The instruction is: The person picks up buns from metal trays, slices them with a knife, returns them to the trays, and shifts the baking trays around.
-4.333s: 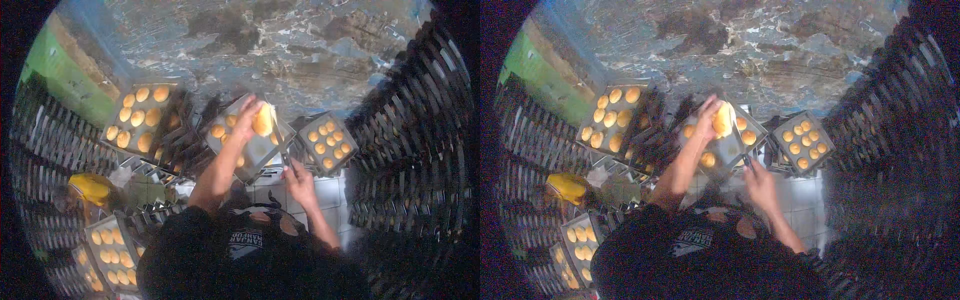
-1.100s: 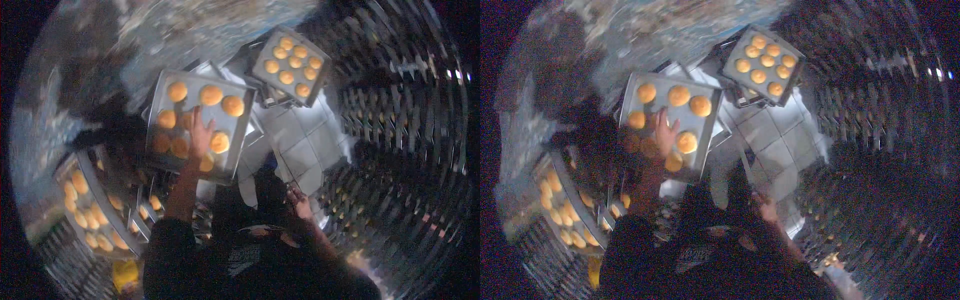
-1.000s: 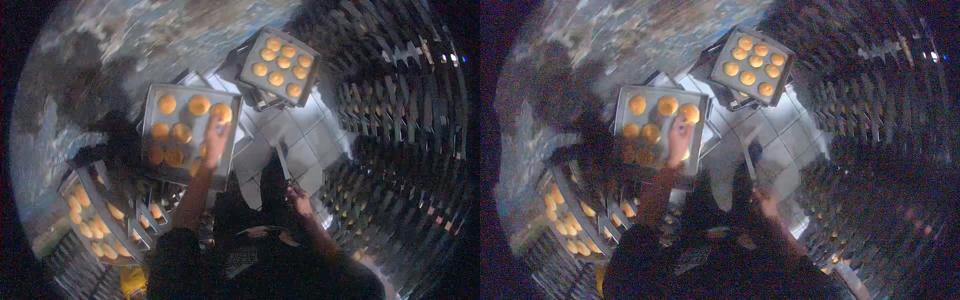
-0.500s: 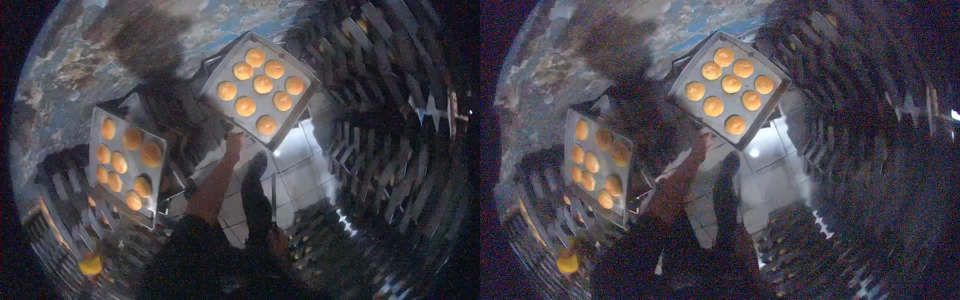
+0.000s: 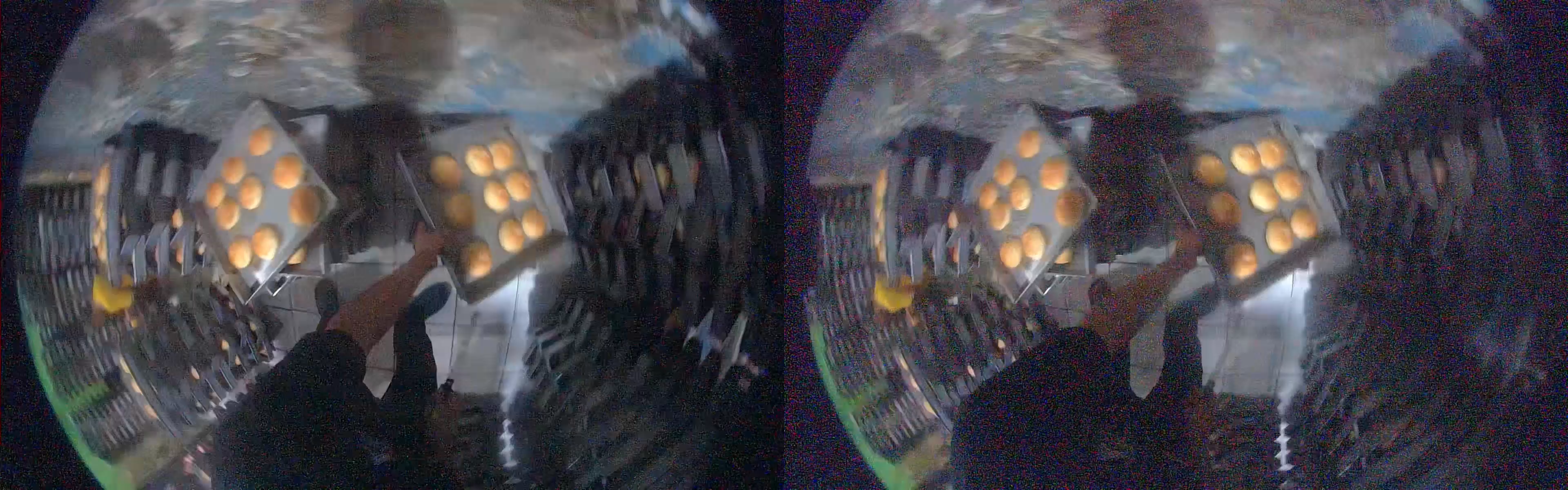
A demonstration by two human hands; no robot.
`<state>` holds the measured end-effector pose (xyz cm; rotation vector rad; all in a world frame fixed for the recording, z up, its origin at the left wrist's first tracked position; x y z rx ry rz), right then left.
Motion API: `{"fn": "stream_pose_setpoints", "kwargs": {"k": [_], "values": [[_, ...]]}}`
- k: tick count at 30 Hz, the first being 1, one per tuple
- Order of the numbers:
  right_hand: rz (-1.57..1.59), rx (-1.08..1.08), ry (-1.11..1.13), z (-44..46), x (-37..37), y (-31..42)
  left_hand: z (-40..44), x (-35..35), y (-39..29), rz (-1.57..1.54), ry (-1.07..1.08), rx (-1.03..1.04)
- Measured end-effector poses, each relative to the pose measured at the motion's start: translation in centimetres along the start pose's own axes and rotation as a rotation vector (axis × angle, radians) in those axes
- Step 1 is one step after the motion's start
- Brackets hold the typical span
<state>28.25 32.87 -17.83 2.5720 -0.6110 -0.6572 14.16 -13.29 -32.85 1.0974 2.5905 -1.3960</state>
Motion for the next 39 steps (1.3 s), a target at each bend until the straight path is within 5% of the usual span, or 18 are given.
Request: {"fn": "stream_pose_setpoints", "kwargs": {"k": [6, 12, 15, 16, 18, 20, 23, 25, 26, 27, 29, 30, 31, 32, 34, 36, 37, 39], "values": [[-0.081, -0.066, -0.058, 1.1, -7.6, 5.1, -12.1, -11.5, -5.7, -0.437, -0.051, 0.013], [0.086, -0.152, -0.063, 2.0, -11.0, 7.8, -23.7, -28.6, -1.9, -0.495, -0.136, 0.075], [0.166, -0.19, -0.069, 2.9, -11.0, 8.6, -25.9, -36.5, 1.6, -0.221, -0.214, 0.168], [0.192, -0.206, -0.061, 3.1, -10.8, 8.9, -26.0, -38.4, 2.3, 0.543, -0.286, 0.266], [0.266, -0.247, -0.04, 3.9, -10.5, 9.4, -27.7, -43.2, -0.6, 0.302, -0.375, 0.485], [0.406, -0.279, -0.004, 3.9, -11.0, 9.2, -25.0, -46.4, 4.5, 0.41, -0.322, 0.162], [0.542, -0.259, 0.094, 5.7, -11.9, 8.8, -20.4, -47.5, 8.3, -0.466, -0.442, 0.205], [0.12, -0.067, 0.097, 9.6, -13.2, 8.9, -18.4, -48.4, 8.1, -1.242, -0.243, 0.258], [0.009, -0.018, 0.095, 10.7, -13.4, 10.0, -16.2, -49.2, 10.7, -1.252, -0.24, 0.249], [-0.102, 0.031, 0.098, 11.7, -13.5, 11.1, -13.5, -49.8, 14.8, -0.787, -0.317, 0.234], [0.554, 0.246, -0.241, 13.1, -13.9, 12.5, -12.9, -48.5, 13.7, -0.808, -0.366, 0.149], [0.703, 0.316, -0.326, 13.3, -14.9, 12.7, -14.0, -47.9, 9.1, -1.295, -0.348, 0.082], [0.852, 0.376, -0.425, 13.4, -16.0, 13.0, -14.8, -47.7, 9.7, -1.109, -0.316, 0.007], [0.804, 0.272, -0.001, 13.4, -16.7, 15.6, -14.7, -48.5, 9.6, -0.921, -0.275, -0.042], [0.732, 0.189, 0.426, 12.5, -17.9, 18.5, -15.9, -47.4, 9.6, -0.975, -0.406, -0.063], [-0.021, -0.199, 0.236, 11.6, -17.8, 21.9, -19.9, -45.1, 7.9, -1.009, -0.652, -0.134], [-0.024, -0.184, 0.247, 9.8, -17.3, 24.2, -22.6, -43.3, 6.6, -0.983, -0.77, -0.217], [-0.018, -0.097, 0.054, 5.4, -16.1, 29.4, -25.7, -40.4, 10.9, -0.793, -0.784, 0.22]]}}
Point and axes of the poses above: each hand's wrist, its own z-axis towards the middle knuckle, its own x-axis out of the palm, y = z × x, the point moved 2 cm from there along z, towards the middle knuckle, and after that the axes turned 1 degree about z, right-handed, at the moved point
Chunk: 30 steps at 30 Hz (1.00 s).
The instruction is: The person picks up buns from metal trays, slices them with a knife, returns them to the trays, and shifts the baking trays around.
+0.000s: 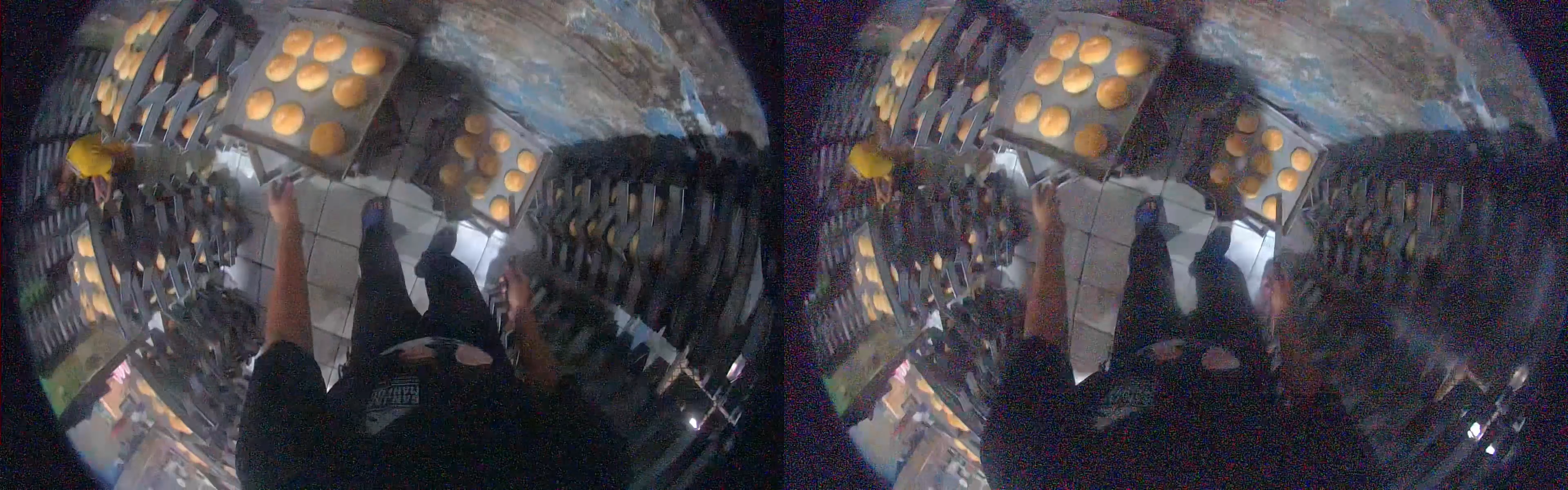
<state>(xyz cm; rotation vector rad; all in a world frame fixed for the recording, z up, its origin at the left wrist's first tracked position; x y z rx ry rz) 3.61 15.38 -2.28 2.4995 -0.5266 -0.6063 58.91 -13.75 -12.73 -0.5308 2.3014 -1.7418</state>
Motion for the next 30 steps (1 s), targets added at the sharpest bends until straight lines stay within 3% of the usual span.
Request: {"fn": "stream_pose_setpoints", "kwargs": {"k": [1, 4, 6, 7, 8, 9, 10, 13, 15, 18, 22, 25, 28, 30], "values": [[0.006, 0.008, 0.005, 0.0, -1.0, -0.8, -4.7, 1.3, -2.0, 0.095, -0.08, -0.177], [0.207, 0.217, 0.228, 1.5, -5.2, -5.2, -14.0, -0.9, 0.0, 0.319, -0.051, -0.376], [-0.034, -0.209, 0.26, 3.7, -6.5, -9.2, -17.5, -5.7, 6.4, 0.355, 0.096, -0.404], [-0.02, -0.226, 0.254, 5.9, -7.2, -12.2, -18.6, -8.2, 9.9, 0.361, 0.184, -0.395], [0.206, -0.206, 0.367, 8.2, -7.6, -16.0, -19.7, -10.5, 12.6, 0.352, 0.261, -0.417], [0.433, -0.184, 0.475, 8.8, -7.4, -19.1, -22.3, -10.8, 11.1, 0.073, 0.223, -0.681], [0.445, -0.189, 0.461, 7.8, -6.7, -20.3, -23.1, -12.9, 11.8, 0.079, 0.241, -0.681], [0.012, -0.352, 0.063, -0.5, -5.2, -19.7, -25.5, -16.2, 13.1, 0.354, 0.578, -0.369], [-0.081, -0.392, -0.04, -4.0, -4.5, -19.9, -27.3, -15.8, 7.6, 0.157, 0.289, -0.661], [-0.177, -0.452, -0.127, -7.9, -4.0, -20.1, -26.4, -19.8, 9.9, 0.18, 0.346, -0.693], [-0.351, -0.648, -0.236, -9.8, -3.9, -20.7, -25.5, -18.7, 6.8, 0.189, 0.376, -0.692], [0.008, -0.476, -0.136, -10.9, -3.3, -20.4, -24.8, -18.0, 5.1, 0.206, 0.372, -0.698], [-0.208, -0.312, -0.206, -13.7, -2.7, -17.3, -23.4, -16.6, 5.1, 0.188, 0.457, -0.639], [-0.435, -0.306, -0.361, -13.0, -4.0, -18.4, -23.3, -16.3, 6.8, 0.31, 0.554, -0.346]]}}
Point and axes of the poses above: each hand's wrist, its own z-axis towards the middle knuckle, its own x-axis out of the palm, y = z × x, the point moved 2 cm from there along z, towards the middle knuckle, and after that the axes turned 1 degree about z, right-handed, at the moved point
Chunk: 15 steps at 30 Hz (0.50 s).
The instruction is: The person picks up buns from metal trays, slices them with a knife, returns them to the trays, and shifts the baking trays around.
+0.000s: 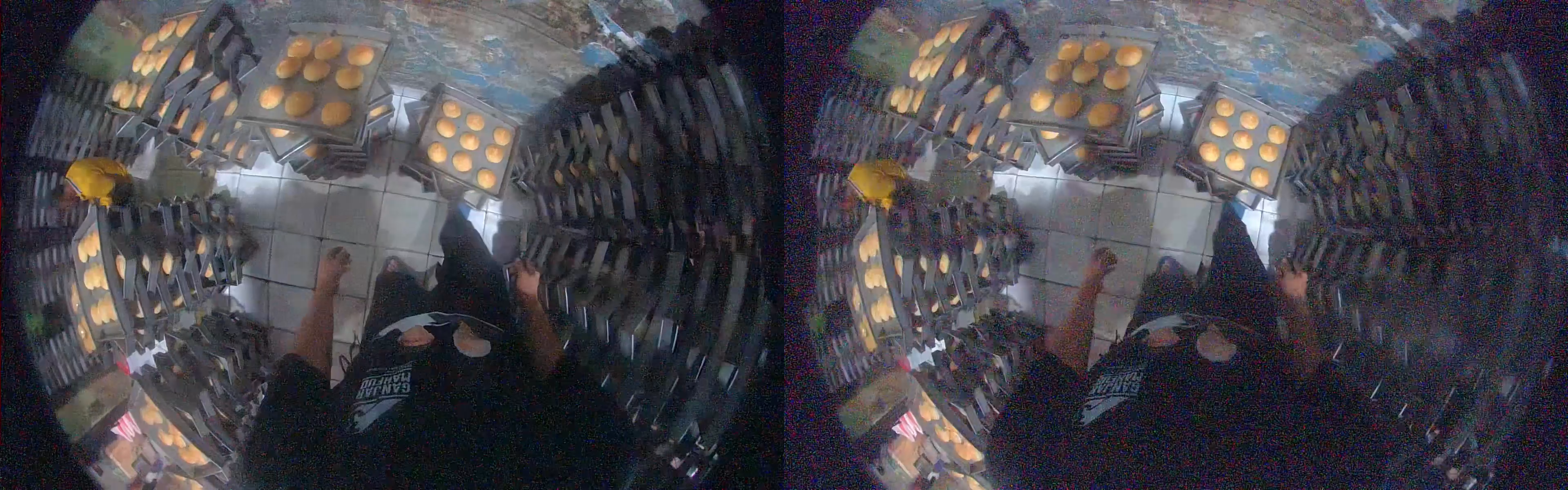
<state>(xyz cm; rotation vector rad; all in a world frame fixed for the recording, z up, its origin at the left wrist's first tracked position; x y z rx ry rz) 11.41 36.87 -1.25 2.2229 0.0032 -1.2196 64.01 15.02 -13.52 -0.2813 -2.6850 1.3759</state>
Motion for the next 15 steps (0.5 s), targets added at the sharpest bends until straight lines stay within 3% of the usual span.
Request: {"fn": "stream_pose_setpoints", "kwargs": {"k": [1, 3, 8, 9, 13, 15], "values": [[-0.056, -0.006, -0.036, 0.1, -0.4, -0.4, 0.5, 0.1, 0.2, -0.012, 0.004, -0.002], [0.09, -0.08, 0.001, -0.1, -0.6, -0.5, 1.3, 0.1, 0.7, -0.043, -0.034, -0.266], [0.401, -0.178, 0.094, -1.9, -0.6, 1.7, -0.9, 0.0, 0.9, -0.106, -0.003, -0.232], [0.448, -0.043, 0.171, -2.1, -0.8, 2.0, -1.1, 0.1, 1.7, -0.124, 0.005, -0.262], [0.394, -0.038, 0.163, -4.8, -2.2, 4.1, -2.2, -0.2, 4.8, -0.131, 0.091, -0.232], [0.394, -0.295, 0.035, -5.1, -1.4, 2.0, -3.9, 0.6, 3.1, 0.054, 0.036, -0.248]]}}
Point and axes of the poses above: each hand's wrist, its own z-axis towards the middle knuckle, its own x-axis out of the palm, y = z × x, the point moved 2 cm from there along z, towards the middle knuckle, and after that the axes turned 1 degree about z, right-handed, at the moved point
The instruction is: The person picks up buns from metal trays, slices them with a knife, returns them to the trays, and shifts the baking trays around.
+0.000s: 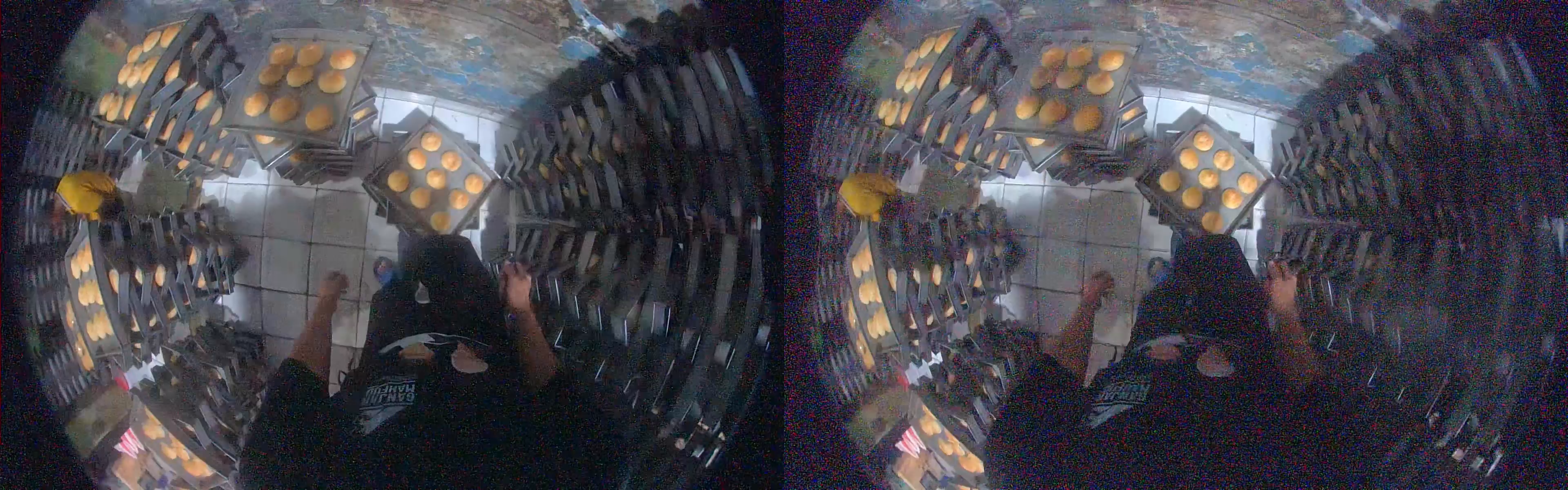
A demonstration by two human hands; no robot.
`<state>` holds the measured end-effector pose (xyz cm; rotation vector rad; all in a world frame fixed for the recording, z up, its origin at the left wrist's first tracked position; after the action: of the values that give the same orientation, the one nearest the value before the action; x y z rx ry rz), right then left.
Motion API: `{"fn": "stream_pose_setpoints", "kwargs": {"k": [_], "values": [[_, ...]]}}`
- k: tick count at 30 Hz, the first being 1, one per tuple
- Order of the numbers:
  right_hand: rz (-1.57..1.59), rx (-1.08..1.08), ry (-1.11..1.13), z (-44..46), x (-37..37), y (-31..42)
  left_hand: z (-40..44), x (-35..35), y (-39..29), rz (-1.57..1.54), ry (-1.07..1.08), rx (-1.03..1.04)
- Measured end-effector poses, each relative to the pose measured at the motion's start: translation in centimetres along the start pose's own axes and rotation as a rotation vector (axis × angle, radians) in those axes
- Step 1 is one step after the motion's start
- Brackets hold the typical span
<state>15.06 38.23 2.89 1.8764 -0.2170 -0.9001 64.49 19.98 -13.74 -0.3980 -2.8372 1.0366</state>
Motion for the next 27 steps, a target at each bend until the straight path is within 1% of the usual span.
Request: {"fn": "stream_pose_setpoints", "kwargs": {"k": [1, 3, 4, 5, 6, 7, 9, 10, 12, 14, 15, 16, 18, 20, 22, 23, 24, 25, 26, 27], "values": [[-0.01, -0.095, -0.029, -0.5, -0.1, -0.1, 1.0, 0.1, 0.3, 0.001, 0.01, 0.01], [0.394, 0.364, -0.056, -2.4, -0.7, 1.1, 4.1, -0.1, 3.2, 0.043, 0.019, -0.092], [0.384, 0.367, -0.062, -2.9, -1.5, 1.8, 4.6, -0.1, 4.4, 0.04, 0.028, -0.098], [0.205, 0.385, -0.016, -3.3, -2.2, 2.5, 4.8, 0.1, 4.9, 0.055, 0.096, 0.27], [0.027, 0.39, 0.032, -3.1, -2.7, 3.1, 6.3, 0.3, 5.4, 0.056, 0.124, 0.464], [0.021, 0.375, 0.032, -2.3, -3.2, 1.8, 7.4, 0.5, 5.8, 0.051, 0.153, 0.659], [-0.18, 0.366, 0.094, -0.2, -5.0, -4.2, 6.3, 2.8, 3.3, 0.041, 0.145, 0.276], [-0.186, 0.343, 0.095, 1.1, -5.7, -5.7, 5.3, 4.6, 1.8, 0.051, 0.166, 0.158], [-0.133, 0.274, 0.044, 4.1, -6.9, -8.0, 3.9, 7.7, 0.0, 0.081, 0.251, 0.07], [-0.083, 0.216, 0.015, 7.0, -6.9, -9.1, 3.4, 10.4, 0.5, 0.086, 0.304, 0.015], [-0.078, 0.198, 0.026, 8.5, -6.7, -9.4, 4.4, 11.5, 0.5, 0.067, 0.287, 0.019], [-0.072, 0.18, 0.037, 9.8, -6.2, -8.8, 5.0, 12.4, 2.1, 0.056, 0.269, 0.003], [-0.078, 0.171, 0.07, 11.6, -4.4, -8.6, 7.5, 13.6, 5.9, 0.075, 0.158, 0.008], [-0.125, 0.221, 0.12, 12.1, -2.5, -9.0, 10.2, 15.2, 10.5, 0.15, 0.024, 0.005], [-0.17, 0.273, 0.173, 12.4, -0.4, -10.9, 13.8, 16.6, 15.0, 0.279, -0.118, -0.005], [-0.202, 0.298, 0.2, 12.1, 0.3, -12.0, 15.7, 17.3, 17.4, 0.398, -0.164, 0.015], [-0.231, 0.319, 0.231, 12.2, 0.8, -13.6, 18.1, 18.2, 19.9, 0.546, -0.213, 0.066], [-0.256, 0.341, 0.257, 12.3, 1.4, -14.7, 20.9, 18.9, 22.3, 0.853, -0.258, 0.301], [-0.28, 0.361, 0.278, 12.3, 1.7, -16.3, 23.7, 20.0, 24.6, 1.294, -0.367, 0.807], [-0.308, 0.384, 0.301, 12.2, 1.7, -17.7, 26.4, 20.7, 27.3, 1.294, -0.358, 0.778]]}}
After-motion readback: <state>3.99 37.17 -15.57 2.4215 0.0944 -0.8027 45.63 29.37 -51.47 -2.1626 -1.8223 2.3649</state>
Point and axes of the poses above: each hand's wrist, its own z-axis towards the middle knuckle, its own x-axis out of the palm, y = z × x, the point moved 2 cm from there along z, towards the middle knuckle, and after that the axes turned 1 degree about z, right-handed, at the moved point
